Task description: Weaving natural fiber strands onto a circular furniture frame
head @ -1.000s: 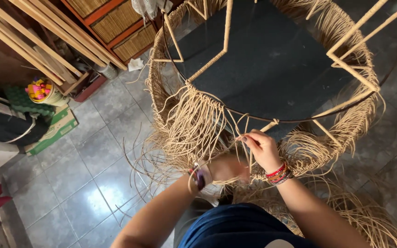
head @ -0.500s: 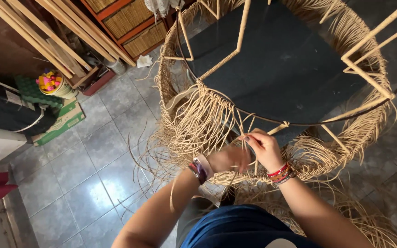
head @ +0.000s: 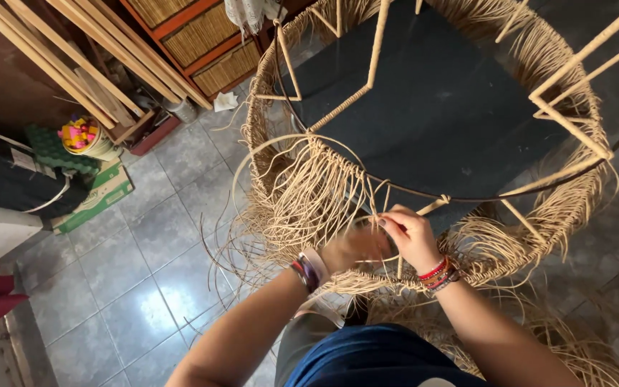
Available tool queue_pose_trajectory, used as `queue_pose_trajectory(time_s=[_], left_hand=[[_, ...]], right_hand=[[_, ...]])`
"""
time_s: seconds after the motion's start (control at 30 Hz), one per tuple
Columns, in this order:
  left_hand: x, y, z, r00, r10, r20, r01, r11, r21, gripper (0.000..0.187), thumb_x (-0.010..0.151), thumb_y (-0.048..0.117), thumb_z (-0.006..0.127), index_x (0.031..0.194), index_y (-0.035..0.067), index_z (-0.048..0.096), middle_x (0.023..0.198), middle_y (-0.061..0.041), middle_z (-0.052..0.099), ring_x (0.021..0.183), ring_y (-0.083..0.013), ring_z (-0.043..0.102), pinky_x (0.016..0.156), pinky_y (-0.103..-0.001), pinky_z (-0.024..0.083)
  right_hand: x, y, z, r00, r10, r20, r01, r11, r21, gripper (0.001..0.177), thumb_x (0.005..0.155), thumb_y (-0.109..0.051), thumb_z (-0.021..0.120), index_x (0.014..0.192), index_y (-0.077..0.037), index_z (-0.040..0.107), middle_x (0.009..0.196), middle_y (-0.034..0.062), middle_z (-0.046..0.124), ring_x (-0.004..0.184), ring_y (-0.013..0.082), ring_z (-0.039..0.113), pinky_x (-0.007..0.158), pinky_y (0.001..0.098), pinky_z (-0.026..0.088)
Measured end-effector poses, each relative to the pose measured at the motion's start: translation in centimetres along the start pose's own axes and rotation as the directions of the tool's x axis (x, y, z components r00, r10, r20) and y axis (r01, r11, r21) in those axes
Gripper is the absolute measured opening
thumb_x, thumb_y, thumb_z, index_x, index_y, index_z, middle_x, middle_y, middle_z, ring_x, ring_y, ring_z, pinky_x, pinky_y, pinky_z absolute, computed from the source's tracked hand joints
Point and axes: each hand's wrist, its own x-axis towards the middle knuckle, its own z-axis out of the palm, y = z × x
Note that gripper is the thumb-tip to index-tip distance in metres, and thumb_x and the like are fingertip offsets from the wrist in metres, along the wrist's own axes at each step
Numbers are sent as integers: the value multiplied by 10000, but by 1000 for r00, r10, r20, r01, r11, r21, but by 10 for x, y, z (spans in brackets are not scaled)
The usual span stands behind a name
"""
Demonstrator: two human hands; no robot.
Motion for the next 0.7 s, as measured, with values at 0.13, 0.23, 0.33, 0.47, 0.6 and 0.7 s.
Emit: queue_pose_trajectory(time_s=[0.13, 0.23, 0.33, 0.47, 0.6, 0.7], left_hand=[[7, 36, 8, 982, -180, 57, 167, 969, 183, 290, 1036, 208, 576, 809, 53, 666, 900, -161, 720, 841, -333, 692, 825, -416, 531], [8, 72, 0, 937, -342, 69, 300, 891, 340, 240, 1030, 196, 592, 892, 31, 699, 907, -157, 722, 861, -346, 701, 911, -441, 531], [-6, 51, -5, 867, -475, 150, 337, 782, 524, 209, 985, 230, 634, 895, 55, 704, 875, -107, 721, 847, -325, 712, 915, -436, 540], [-34, -24, 18, 611, -707, 356, 91, 509, 856, 238, 823, 390, 767, 737, 198, 656, 731, 86, 716, 751, -212, 740, 755, -368, 578], [23, 87, 1, 901, -430, -61, 430, 864, 261, 212, 1000, 246, 661, 960, 39, 683, 1007, -133, 715, 1031, -351, 680, 1005, -467, 512], [32, 111, 3, 784, -611, -112, 621, 778, 97, 221, 876, 135, 618, 698, 90, 742, 715, -64, 708, 766, -221, 704, 838, -324, 497]], right_hand=[[-2, 5, 5, 1000, 5, -23, -5, 1000, -1, 81, 936, -80, 723, 931, -49, 798, 783, 114, 734, 749, 267, 723, 693, 369, 564], [-9, 15, 7, 999, 34, -35, -33, 999, 25, 101, 948, -106, 718, 947, -47, 800, 804, 111, 736, 767, 251, 722, 706, 367, 563], [-7, 4, 10, 998, 49, -46, -47, 998, 36, 114, 959, -123, 717, 954, -45, 801, 813, 114, 736, 776, 249, 723, 715, 368, 564], [-5, 1, 11, 997, 38, -60, -36, 999, 37, 116, 961, -119, 716, 958, -34, 795, 806, 129, 727, 775, 253, 723, 712, 363, 561], [-3, -7, 13, 997, 41, -63, -38, 998, 44, 112, 962, -116, 716, 970, -33, 791, 799, 126, 719, 769, 243, 717, 707, 362, 560], [-3, -6, 13, 999, 15, -47, -13, 999, 36, 103, 960, -98, 711, 946, -31, 788, 792, 131, 713, 774, 274, 725, 713, 371, 562]])
